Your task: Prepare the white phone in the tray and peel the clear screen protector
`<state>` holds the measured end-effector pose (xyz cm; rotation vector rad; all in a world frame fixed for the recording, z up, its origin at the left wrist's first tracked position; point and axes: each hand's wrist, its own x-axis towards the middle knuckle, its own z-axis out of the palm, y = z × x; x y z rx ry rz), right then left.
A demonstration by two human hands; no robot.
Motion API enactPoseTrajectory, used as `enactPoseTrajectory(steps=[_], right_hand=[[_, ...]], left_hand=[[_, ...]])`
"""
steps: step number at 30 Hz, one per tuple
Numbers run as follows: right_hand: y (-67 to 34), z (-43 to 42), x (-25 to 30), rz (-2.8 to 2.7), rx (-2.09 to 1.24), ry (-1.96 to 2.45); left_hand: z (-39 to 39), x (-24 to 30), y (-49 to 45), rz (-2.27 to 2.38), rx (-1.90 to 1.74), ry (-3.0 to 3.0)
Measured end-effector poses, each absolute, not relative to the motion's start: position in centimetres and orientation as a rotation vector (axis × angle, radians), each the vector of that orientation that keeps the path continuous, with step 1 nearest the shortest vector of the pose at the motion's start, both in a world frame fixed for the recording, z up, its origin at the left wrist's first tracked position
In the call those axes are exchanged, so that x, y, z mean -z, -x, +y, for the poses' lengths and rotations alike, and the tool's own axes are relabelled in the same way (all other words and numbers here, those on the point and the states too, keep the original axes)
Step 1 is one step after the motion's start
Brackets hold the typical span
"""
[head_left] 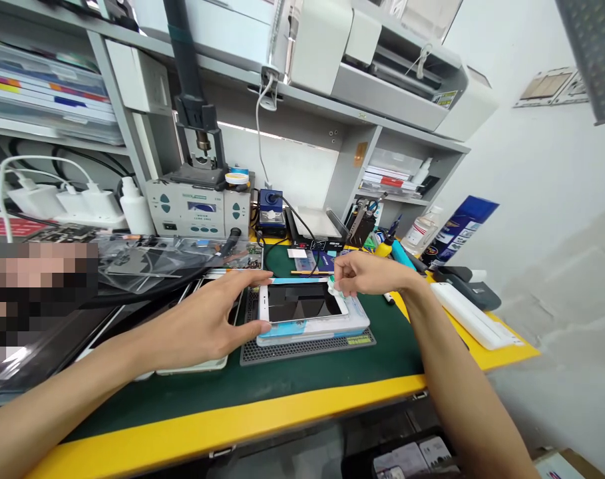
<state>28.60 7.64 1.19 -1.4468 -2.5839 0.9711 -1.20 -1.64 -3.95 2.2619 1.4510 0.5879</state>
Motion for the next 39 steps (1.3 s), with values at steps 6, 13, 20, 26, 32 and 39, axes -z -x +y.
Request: enactPoseTrajectory(steps=[6, 13, 20, 26, 32, 39], right_hand=[[-27.4, 7.5, -0.6, -2.600, -0.579, 1.444], [-25.0, 5.7, 0.7, -2.597, -0.395, 1.289], [-23.5, 3.8, 1.3, -2.625, -0.297, 1.193], [-24.0, 1.9, -0.6, -2.786, -0.712, 1.016], [-26.4, 3.5, -2.1, -2.493, -1.466, 0.812], [-25.5, 5.7, -0.1, -2.398, -0.834, 1.170]], left_hand=[[-1.8, 3.4, 1.3, 1.414, -0.548, -2.271], [-1.8, 3.6, 1.1, 1.428, -0.569, -2.276], [-1.7, 3.5, 1.3, 1.424, -0.530, -2.299], [-1.4, 4.1, 1.5, 1.407, -0.573, -2.336], [-1.4, 4.0, 1.5, 1.432, -0.551, -2.344], [-1.4, 4.1, 1.5, 1.417, -0.564, -2.374]])
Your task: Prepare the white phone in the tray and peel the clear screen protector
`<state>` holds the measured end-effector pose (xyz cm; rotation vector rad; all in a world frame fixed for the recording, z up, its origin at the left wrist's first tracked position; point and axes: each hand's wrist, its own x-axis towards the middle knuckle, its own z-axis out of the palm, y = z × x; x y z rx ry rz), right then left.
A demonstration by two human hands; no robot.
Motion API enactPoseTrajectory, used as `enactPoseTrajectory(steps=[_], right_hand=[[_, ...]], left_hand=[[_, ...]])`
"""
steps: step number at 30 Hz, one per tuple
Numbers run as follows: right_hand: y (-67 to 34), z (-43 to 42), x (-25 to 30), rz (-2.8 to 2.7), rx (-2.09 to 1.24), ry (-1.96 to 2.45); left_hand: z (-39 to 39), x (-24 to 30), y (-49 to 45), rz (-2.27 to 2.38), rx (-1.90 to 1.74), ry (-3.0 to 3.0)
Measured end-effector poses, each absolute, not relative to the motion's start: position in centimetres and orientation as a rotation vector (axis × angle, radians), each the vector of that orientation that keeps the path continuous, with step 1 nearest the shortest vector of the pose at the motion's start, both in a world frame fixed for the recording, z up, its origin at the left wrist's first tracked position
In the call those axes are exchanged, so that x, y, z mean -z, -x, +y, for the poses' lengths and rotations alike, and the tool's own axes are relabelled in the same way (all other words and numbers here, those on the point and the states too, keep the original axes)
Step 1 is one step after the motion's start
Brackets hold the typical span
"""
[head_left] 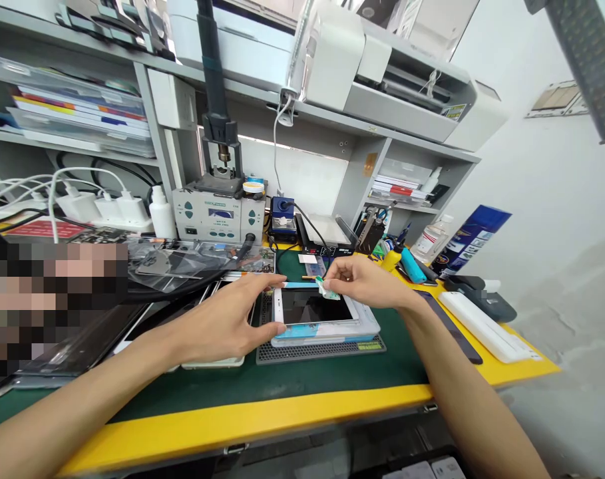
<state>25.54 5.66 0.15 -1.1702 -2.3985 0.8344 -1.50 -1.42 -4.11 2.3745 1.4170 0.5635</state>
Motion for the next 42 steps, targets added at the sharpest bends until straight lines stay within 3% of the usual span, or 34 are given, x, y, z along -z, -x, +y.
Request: enactPoseTrajectory(steps=[4, 8, 25, 42], right_hand=[[-24.4, 5.5, 1.4, -2.510, -0.432, 1.281], [-24.1, 5.2, 1.7, -2.570, -0.337, 1.239], [-22.3, 2.5, 2.0, -2.619, -0.331, 1.027], [-25.8, 4.7, -0.5, -2.681, -0.456, 1.386]], left_hand=[[-1.4, 4.1, 1.6, 1.413, -0.557, -2.378], [-1.5, 4.0, 1.7, 1.406, -0.565, -2.385], [-1.7, 3.9, 1.3, 1.395, -0.558, -2.453], [-1.9, 4.0, 0.9, 1.457, -0.602, -2.502]])
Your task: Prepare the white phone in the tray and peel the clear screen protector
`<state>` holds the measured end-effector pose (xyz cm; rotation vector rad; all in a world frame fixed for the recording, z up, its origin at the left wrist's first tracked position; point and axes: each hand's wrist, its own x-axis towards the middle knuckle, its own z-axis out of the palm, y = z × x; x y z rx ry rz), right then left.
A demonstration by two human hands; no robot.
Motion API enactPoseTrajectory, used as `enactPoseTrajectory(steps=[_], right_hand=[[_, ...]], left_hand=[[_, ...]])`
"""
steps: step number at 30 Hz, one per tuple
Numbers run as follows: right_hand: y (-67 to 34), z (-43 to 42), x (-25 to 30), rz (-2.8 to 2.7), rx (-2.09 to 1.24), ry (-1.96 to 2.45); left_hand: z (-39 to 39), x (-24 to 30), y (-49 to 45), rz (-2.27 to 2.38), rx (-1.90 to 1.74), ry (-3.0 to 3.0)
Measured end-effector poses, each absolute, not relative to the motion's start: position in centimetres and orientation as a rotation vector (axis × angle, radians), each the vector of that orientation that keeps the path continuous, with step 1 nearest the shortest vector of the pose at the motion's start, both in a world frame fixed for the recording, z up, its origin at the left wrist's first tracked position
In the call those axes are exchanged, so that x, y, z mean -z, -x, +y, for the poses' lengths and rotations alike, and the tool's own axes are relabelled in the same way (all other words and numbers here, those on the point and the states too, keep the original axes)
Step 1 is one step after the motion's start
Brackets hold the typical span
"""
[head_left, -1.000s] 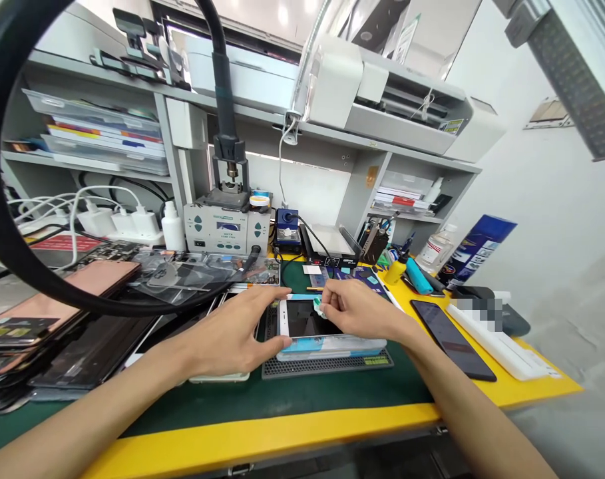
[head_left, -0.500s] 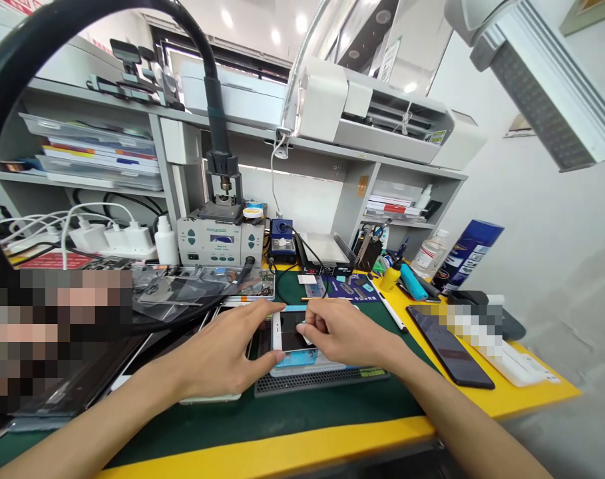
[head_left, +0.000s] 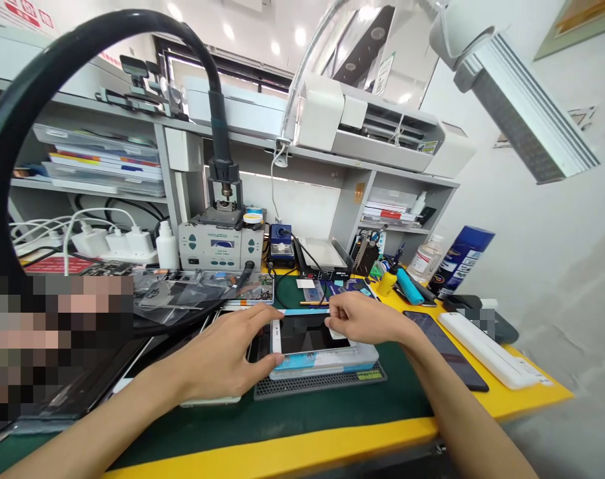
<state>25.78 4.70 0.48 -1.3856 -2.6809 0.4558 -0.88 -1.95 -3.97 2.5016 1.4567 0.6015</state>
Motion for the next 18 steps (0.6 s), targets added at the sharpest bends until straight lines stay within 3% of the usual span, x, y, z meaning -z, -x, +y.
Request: enactPoseTrajectory(steps=[7, 18], right_hand=[[-24.0, 3.7, 0.7, -2.629, -0.419, 1.249], [-20.9, 1.2, 3.3, -2.602, -0.040, 0.899]], left_hand=[[-2.4, 2.5, 1.1, 1.397, -0.531, -2.515], [-1.9, 3.9, 1.0, 1.380, -0.650, -2.548]])
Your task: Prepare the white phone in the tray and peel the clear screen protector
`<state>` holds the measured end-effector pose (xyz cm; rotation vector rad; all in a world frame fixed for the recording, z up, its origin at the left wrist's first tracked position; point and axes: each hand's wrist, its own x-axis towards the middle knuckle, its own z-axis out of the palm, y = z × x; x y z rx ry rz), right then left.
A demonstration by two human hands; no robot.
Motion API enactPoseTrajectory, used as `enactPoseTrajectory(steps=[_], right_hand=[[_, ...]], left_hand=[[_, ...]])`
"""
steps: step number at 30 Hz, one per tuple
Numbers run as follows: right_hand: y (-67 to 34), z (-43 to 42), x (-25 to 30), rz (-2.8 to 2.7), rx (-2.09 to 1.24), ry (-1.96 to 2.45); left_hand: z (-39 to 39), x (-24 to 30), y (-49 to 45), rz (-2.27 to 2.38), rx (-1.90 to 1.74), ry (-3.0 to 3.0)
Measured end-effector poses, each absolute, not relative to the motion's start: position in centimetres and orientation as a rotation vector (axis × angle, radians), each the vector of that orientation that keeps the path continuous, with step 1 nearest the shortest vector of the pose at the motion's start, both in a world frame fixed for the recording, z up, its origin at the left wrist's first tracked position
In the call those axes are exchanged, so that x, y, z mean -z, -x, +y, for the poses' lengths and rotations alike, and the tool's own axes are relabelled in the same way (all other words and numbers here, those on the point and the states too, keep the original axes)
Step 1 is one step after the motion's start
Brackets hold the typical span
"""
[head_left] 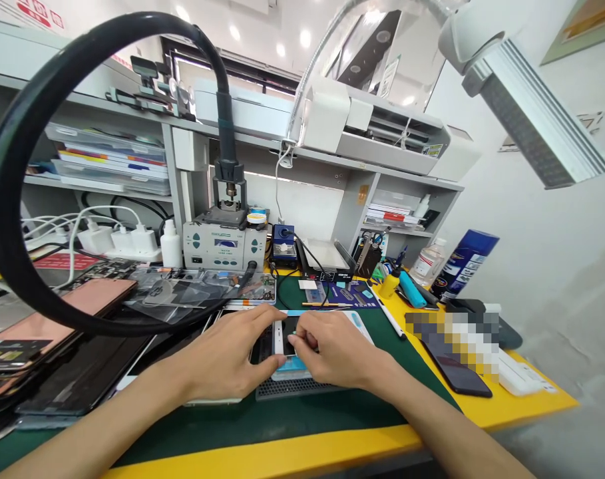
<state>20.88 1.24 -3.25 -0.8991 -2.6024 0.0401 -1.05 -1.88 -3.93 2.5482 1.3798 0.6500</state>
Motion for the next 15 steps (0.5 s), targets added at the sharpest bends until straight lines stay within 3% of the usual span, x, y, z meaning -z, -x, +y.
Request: enactPoseTrajectory(steps=[15], right_hand=[[-25.6, 4.3, 0.5, -2.643, -0.271, 1.362]], left_hand=[[-1.9, 3.6, 1.3, 1.390, -0.597, -2.519]])
